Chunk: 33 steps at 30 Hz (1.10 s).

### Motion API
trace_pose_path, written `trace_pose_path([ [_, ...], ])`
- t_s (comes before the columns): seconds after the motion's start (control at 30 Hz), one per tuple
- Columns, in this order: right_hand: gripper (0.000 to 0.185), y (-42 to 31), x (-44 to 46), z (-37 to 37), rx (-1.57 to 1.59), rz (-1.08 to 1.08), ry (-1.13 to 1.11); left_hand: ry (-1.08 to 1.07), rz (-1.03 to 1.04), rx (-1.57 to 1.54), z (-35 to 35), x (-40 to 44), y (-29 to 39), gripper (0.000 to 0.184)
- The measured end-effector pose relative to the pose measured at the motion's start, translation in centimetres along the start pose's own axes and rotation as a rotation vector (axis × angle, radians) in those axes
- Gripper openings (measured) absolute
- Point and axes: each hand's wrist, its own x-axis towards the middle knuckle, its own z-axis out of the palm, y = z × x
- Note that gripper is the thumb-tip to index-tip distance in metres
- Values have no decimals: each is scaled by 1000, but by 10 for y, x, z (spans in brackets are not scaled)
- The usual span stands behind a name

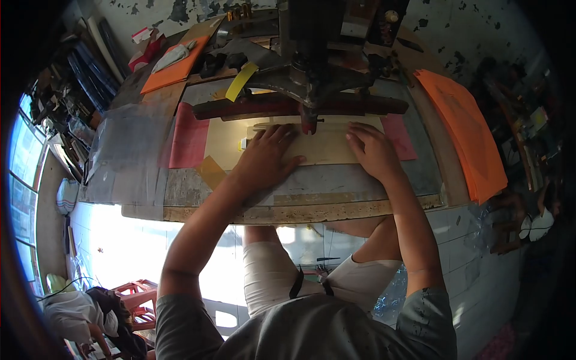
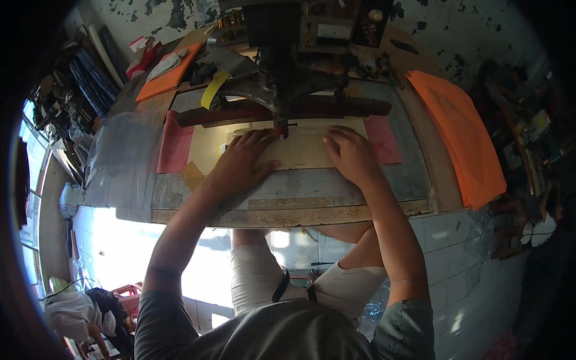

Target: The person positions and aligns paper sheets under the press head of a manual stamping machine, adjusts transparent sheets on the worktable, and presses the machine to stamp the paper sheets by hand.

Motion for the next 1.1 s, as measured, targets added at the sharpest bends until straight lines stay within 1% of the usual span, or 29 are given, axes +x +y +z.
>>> trace_pose_path([
  [0.07,30,-3,-2,-8,-57,80,16,-8,-41,62,-2,-6,-1,70],
  [0.17,35,-12,-6,-25,-213,56,-97,11,-91,73,-11,-29,8,69],
  [0.2,39,-19,-12,-23,-188,-16,-78,23,-107,69,-15,-41,12,68],
  [0.23,44,-26,-30,-21,-167,-77,-64,-11,-85,24,-12,-52,16,71],
  [0.27,50,-31,-44,-19,-145,-138,-52,15,-74,20,-6,-60,19,72],
  [0.33,60,-27,-62,-5,-191,-149,-87,66,-57,9,5,-69,25,74],
  [0.37,66,-24,-66,0,-215,-155,-105,19,-72,33,6,-70,26,77],
  [0.47,69,-24,-63,-4,-123,-70,-184,9,-81,31,7,-68,26,77],
  [0.57,67,-21,-59,-2,-124,-93,-143,9,-81,32,7,-64,22,77],
  [0.67,66,-22,-54,-5,-99,-89,-163,-1,-84,33,6,-62,20,78],
  [0.87,62,-15,-45,-1,-207,-122,-130,-29,-108,-58,-4,-56,12,77],
  [1.1,55,-10,-42,2,-181,-130,-88,-19,-100,-57,-5,-53,7,76],
])
